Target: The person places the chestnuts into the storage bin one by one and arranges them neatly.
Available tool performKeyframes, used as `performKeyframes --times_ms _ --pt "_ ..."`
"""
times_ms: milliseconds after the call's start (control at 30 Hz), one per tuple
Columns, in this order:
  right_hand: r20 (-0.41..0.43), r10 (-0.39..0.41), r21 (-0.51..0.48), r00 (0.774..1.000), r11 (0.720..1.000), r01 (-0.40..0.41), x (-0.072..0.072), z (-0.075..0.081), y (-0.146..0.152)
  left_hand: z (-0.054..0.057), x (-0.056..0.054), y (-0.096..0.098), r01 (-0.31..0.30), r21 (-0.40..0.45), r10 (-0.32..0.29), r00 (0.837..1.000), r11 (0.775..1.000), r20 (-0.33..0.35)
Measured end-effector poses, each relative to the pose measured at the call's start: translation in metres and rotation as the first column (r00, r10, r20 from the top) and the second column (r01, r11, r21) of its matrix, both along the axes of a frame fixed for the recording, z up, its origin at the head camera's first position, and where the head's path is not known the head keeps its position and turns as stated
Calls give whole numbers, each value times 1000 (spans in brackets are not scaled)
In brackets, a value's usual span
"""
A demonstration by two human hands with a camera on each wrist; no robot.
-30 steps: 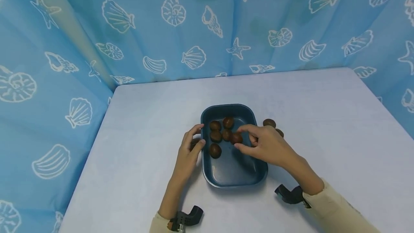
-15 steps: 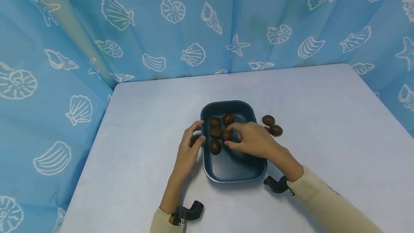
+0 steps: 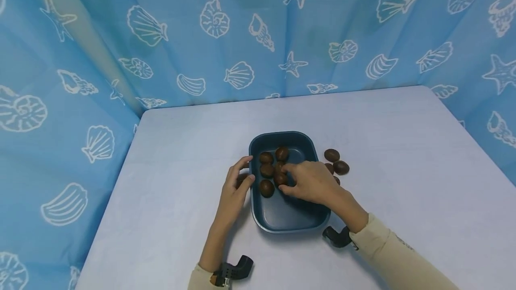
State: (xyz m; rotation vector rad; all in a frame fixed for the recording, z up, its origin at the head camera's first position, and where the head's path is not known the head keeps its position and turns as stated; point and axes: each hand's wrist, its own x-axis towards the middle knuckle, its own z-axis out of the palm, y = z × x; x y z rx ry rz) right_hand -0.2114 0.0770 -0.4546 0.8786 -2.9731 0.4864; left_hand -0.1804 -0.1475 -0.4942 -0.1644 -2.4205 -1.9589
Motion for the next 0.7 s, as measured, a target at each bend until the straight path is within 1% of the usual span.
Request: performKeyframes --times_ms 100,267,433,500,600,700 --pt "-21 1 15 1000 1000 -1 1 -2 1 -3 0 -1 5 -7 -5 1000 1000 -8" --pt "-52 27 36 998 999 -25 -1 -4 0 -5 0 -3 -1 -18 0 1000 1000 -24" --pt "-67 19 80 998 997 -14 0 -4 0 -4 -1 -3 20 -23 -20 1000 1000 -21" --pt "-86 25 90 996 996 -18 1 -4 0 -3 -1 -3 11 -26 -11 1000 1000 -17" --pt "-93 28 46 995 999 -24 1 -1 -1 -3 0 -3 3 -17 -3 1000 1000 -15" --pt "-93 -10 -69 996 998 4 3 4 5 -3 -1 -2 15 -14 -15 1000 1000 -10"
